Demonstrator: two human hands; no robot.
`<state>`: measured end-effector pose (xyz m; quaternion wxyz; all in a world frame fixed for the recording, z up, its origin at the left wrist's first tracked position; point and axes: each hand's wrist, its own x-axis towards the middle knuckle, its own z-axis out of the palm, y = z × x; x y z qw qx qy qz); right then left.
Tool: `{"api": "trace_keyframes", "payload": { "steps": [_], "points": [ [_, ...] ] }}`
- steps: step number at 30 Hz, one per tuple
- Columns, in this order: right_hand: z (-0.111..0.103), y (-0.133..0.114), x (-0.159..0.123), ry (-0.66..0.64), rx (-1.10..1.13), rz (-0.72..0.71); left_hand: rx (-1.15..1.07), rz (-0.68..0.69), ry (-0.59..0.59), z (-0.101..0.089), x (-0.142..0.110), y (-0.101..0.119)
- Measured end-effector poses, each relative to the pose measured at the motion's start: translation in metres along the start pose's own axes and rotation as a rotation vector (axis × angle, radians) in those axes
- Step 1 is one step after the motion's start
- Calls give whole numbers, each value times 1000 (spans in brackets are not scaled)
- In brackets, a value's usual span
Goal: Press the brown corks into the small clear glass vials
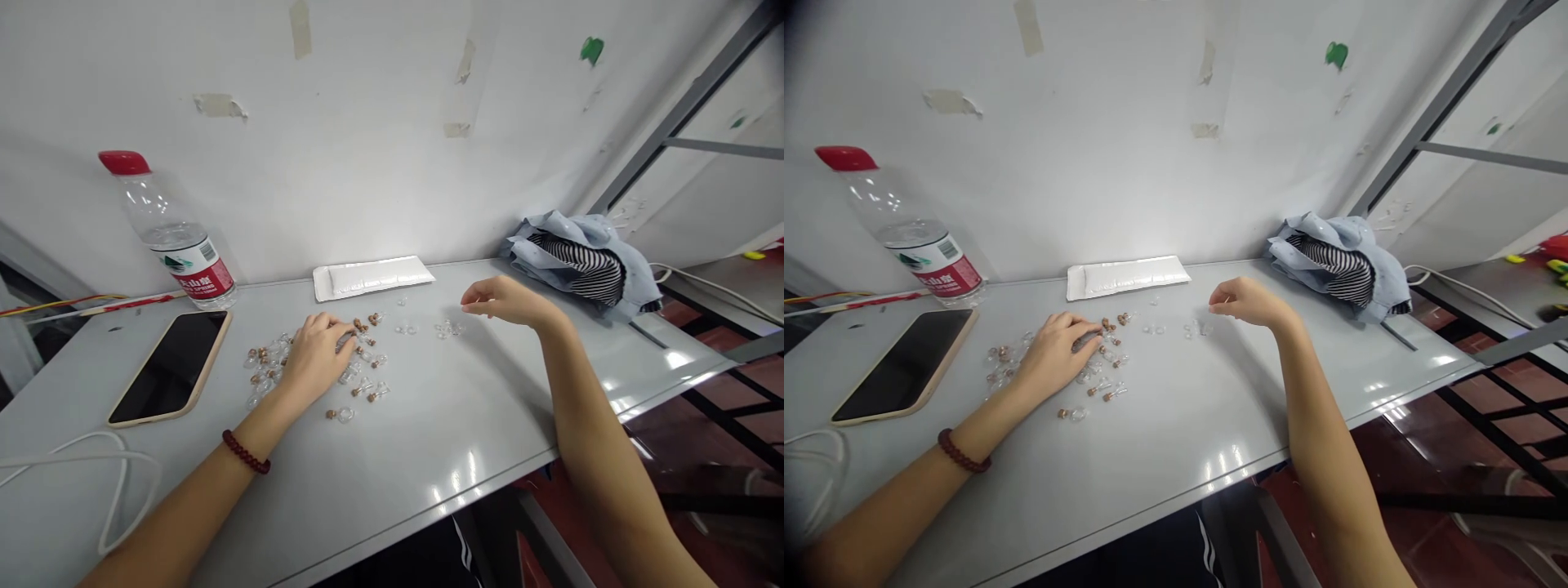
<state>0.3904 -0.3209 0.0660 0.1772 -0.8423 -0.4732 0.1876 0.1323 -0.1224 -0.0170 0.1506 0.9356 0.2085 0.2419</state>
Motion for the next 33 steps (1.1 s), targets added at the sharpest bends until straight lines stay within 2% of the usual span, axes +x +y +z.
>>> {"api": "trace_keyframes", "payload": {
  "steps": [6, 9, 14, 20, 23, 26, 29, 33],
  "points": [
    [0, -2, -2, -216, -13, -4, 1, -14, 2, 0, -2, 1],
    [2, 0, -1, -251, -30, 7, -8, -16, 12, 2, -2, 2],
    [10, -1, 5, -227, -22, 56, -59, -1, 53, 4, -4, 2],
    [8, -3, 3, -51, 55, 66, -184, 22, 121, -8, -13, 19],
    [7, -14, -3, 53, 206, -1, -336, -27, 119, -14, -22, 32],
    [17, -32, -9, 55, 437, -143, -524, -84, 78, -17, -29, 41],
    [36, -53, -14, -53, 684, -284, -629, -159, 51, -18, -32, 48],
    [59, -70, -15, -253, 837, -316, -719, -188, 1, -23, -34, 55]
  ]
}}
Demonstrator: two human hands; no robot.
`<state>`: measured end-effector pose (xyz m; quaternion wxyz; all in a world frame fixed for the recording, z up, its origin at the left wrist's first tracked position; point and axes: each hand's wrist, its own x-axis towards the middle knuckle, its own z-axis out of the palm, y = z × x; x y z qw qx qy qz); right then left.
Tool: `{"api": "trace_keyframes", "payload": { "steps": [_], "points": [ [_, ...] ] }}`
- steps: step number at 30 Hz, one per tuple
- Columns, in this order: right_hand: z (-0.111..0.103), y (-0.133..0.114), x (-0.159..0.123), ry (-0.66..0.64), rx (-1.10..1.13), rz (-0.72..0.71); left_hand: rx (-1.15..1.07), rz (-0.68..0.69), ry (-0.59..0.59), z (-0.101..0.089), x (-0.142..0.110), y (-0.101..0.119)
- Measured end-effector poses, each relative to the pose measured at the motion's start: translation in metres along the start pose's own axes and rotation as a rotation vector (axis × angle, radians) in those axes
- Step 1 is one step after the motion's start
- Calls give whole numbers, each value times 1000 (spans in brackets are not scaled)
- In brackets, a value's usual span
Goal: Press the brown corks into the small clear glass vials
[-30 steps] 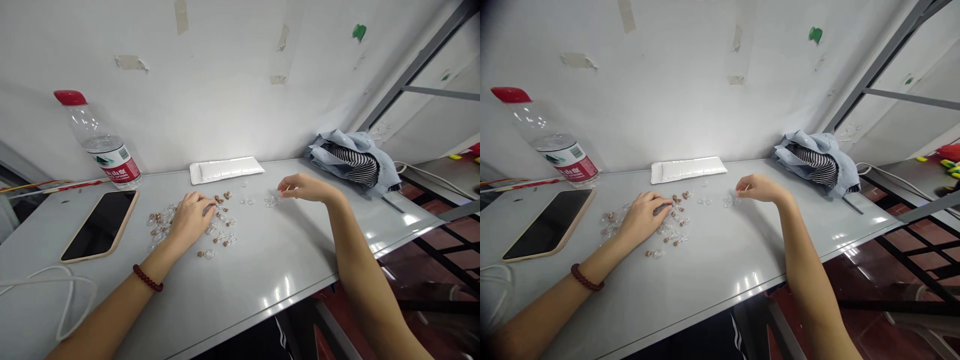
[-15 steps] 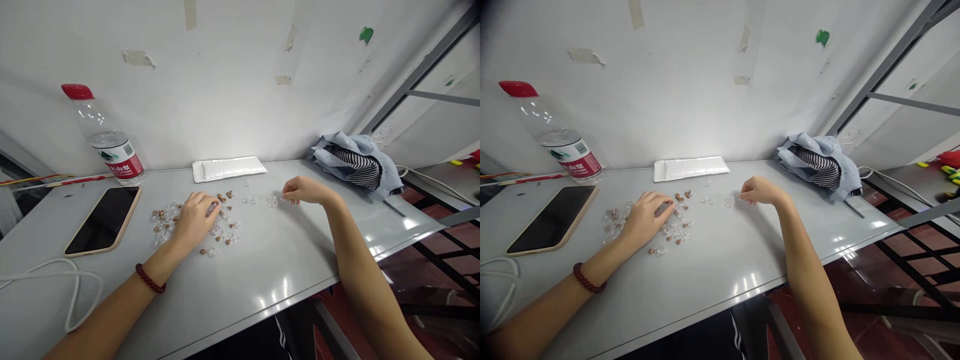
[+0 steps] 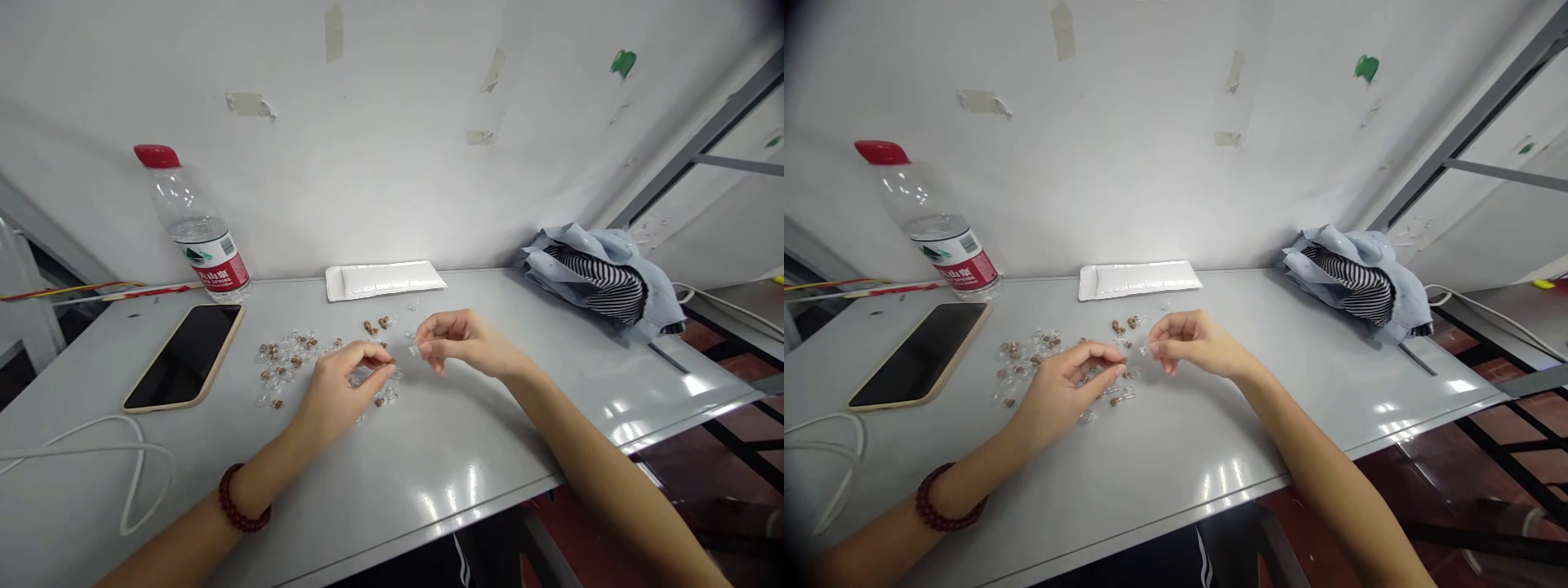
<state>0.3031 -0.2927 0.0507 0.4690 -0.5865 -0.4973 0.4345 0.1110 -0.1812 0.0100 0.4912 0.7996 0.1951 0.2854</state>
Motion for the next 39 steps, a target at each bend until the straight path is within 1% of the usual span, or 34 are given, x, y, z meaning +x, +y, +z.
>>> {"api": "trace_keyframes", "payload": {
  "steps": [2, 4, 9, 13, 16, 18, 21, 24, 27, 29, 31, 32, 33, 35, 37, 39],
  "points": [
    [7, 3, 2, -72, 61, 27, -19, 27, -27, 0, -2, 4],
    [10, 4, 2, -117, 105, 38, -29, 50, -49, 0, -3, 6],
    [9, 9, 4, -150, 157, 41, -50, 89, -54, 1, -5, 9],
    [11, 16, 5, -178, 207, 23, -76, 68, -47, 1, -3, 7],
    [14, 20, 5, -225, 243, 32, -106, 38, -89, 0, -3, 4],
    [14, 21, 5, -277, 264, 56, -73, 90, -119, -1, -3, 1],
    [14, 21, 4, -321, 255, 74, 27, 215, -113, -1, -5, -1],
    [15, 20, 4, -269, 218, 65, 78, 229, -116, -3, -5, 0],
    [20, 21, 5, -228, 157, 83, 149, 243, -180, -5, -3, 0],
    [23, 21, 6, -234, 87, 104, 214, 286, -197, -5, -2, -2],
    [23, 19, 6, -236, -5, 123, 282, 361, -181, -4, -1, -5],
    [21, 18, 5, -215, -50, 129, 313, 404, -166, -4, 0, -7],
    [17, 15, 5, -177, -84, 129, 338, 441, -149, -4, 1, -10],
    [6, 8, 2, -46, -122, 108, 376, 466, -96, -4, 7, -14],
    [-9, 0, -3, 109, -153, 59, 432, 427, -25, -7, 16, -19],
    [-24, -6, -8, 238, -235, 21, 517, 363, -8, -11, 28, -24]
  ]
}}
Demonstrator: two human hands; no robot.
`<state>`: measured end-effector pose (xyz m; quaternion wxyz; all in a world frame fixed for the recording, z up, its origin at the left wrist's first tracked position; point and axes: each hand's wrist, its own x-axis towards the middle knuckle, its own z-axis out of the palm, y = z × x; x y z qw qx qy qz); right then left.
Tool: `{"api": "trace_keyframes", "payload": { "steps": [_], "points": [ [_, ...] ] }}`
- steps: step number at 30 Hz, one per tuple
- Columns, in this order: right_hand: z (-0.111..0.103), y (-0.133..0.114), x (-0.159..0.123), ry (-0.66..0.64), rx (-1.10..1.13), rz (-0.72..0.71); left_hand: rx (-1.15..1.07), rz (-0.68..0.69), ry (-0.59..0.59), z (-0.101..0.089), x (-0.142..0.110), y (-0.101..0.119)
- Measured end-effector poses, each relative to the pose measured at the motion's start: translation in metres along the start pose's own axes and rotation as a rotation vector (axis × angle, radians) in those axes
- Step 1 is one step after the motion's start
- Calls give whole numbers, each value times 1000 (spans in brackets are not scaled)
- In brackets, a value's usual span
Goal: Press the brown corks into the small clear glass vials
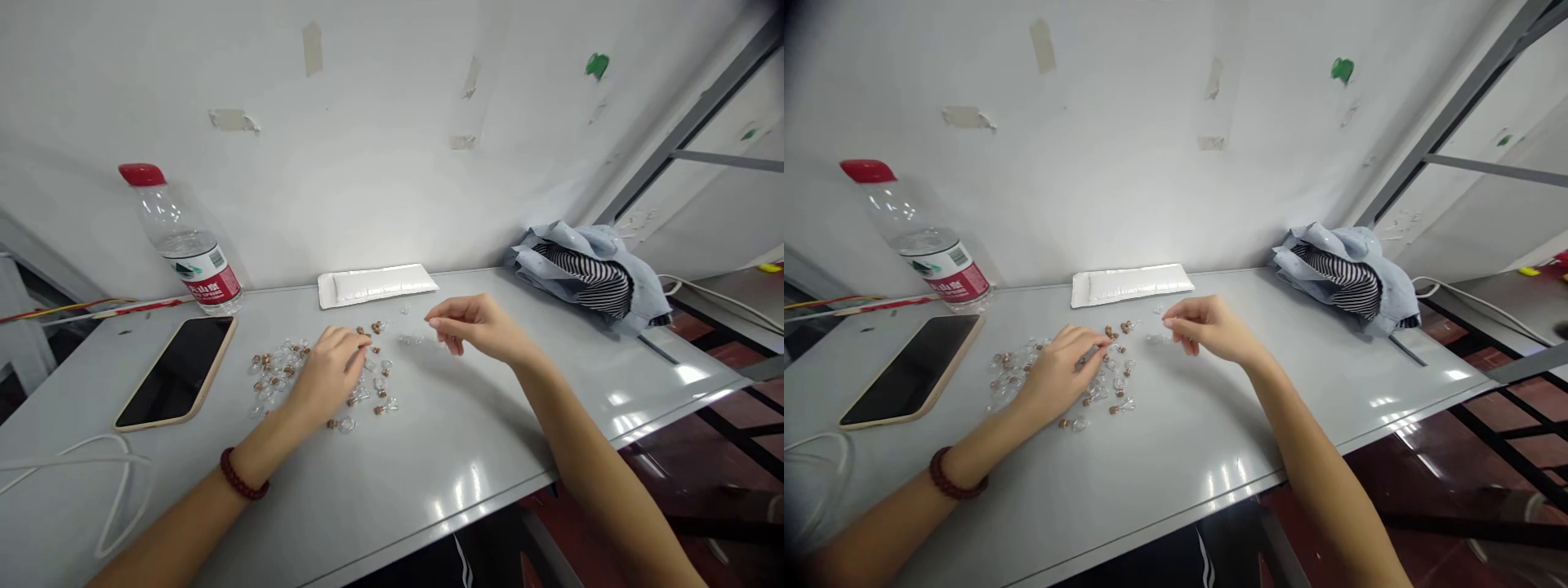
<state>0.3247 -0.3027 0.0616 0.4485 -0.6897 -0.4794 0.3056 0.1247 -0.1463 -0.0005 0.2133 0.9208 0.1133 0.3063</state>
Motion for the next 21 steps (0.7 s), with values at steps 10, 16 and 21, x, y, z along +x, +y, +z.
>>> {"api": "trace_keyframes", "payload": {
  "steps": [10, 16, 21],
  "points": [
    [-45, 17, -1, 8, -426, 140, 97, -83, -191, 12, 32, -21],
    [-41, 12, -3, -32, -590, 118, 139, -151, -201, 16, 30, -26],
    [-32, 14, -1, -102, -665, 162, 169, -202, -165, 10, 21, -29]
  ]
}}
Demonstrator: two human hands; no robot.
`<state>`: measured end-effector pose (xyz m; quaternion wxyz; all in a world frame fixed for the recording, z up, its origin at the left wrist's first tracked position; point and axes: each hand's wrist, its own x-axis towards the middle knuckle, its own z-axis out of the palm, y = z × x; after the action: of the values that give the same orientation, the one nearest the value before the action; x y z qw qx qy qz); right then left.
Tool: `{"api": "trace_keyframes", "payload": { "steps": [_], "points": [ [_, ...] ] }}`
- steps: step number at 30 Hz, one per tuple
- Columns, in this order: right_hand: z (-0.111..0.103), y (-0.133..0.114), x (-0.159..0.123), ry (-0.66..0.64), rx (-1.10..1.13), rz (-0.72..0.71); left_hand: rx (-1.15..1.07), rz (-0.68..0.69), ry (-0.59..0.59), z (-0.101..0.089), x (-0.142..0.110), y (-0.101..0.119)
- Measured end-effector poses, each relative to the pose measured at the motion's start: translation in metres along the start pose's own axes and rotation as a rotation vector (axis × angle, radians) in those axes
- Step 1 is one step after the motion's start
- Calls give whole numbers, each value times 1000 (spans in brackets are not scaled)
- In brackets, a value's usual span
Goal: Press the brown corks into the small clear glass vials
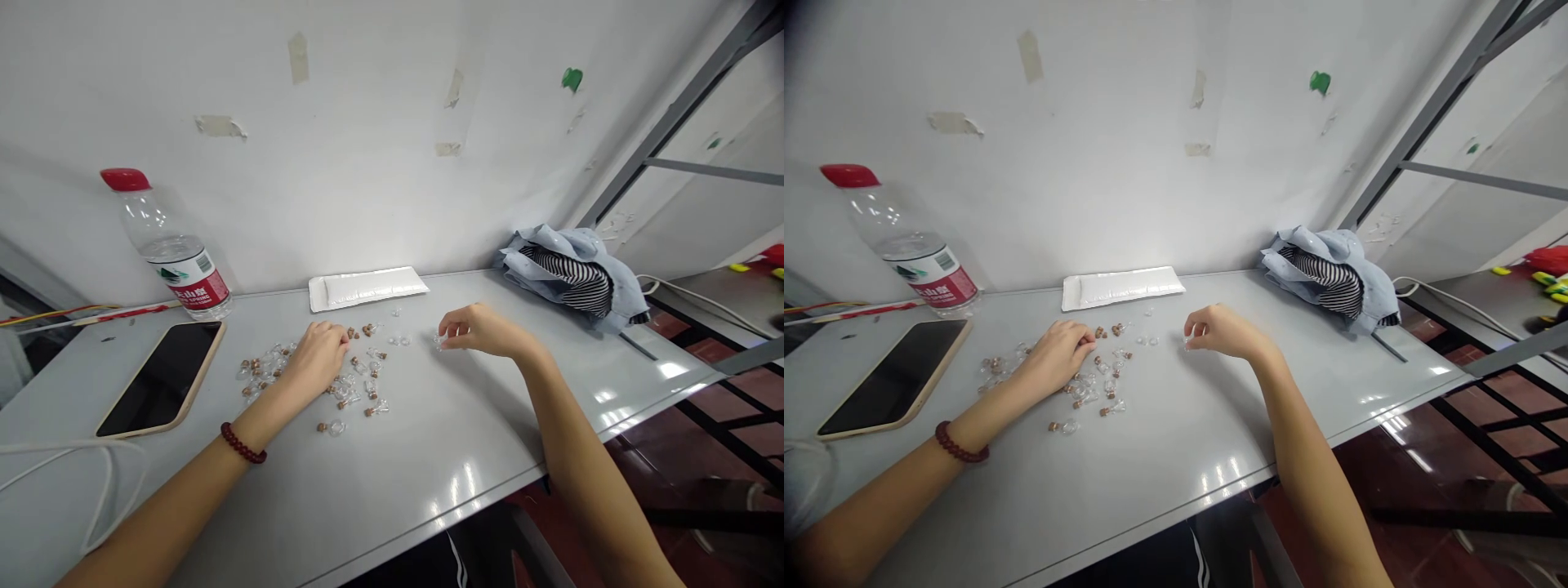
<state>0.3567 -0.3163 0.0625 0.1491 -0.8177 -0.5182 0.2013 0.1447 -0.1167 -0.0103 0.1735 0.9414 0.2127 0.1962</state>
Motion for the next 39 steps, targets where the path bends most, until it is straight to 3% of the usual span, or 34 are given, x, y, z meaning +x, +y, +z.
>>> {"api": "trace_keyframes", "payload": {
  "steps": [5, 10, 14, 17, 23, 35, 39],
  "points": [
    [9, 0, 3, -16, -22, -6, -16, -40, 82, -13, -22, 2],
    [10, -5, 2, 15, 36, -45, -205, -13, 200, -25, -39, 28],
    [20, -21, -1, 40, 504, -173, -421, 35, 122, -27, -50, 55],
    [36, -36, 0, -54, 830, -256, -496, 98, 147, -26, -56, 65],
    [60, -47, 5, -251, 1063, -278, -527, 174, 263, -24, -58, 64],
    [69, -49, 7, -327, 1107, -324, -637, 19, 49, -20, -54, 60],
    [76, -47, 11, -406, 1077, -333, -641, 70, -29, -14, -53, 57]
  ]
}}
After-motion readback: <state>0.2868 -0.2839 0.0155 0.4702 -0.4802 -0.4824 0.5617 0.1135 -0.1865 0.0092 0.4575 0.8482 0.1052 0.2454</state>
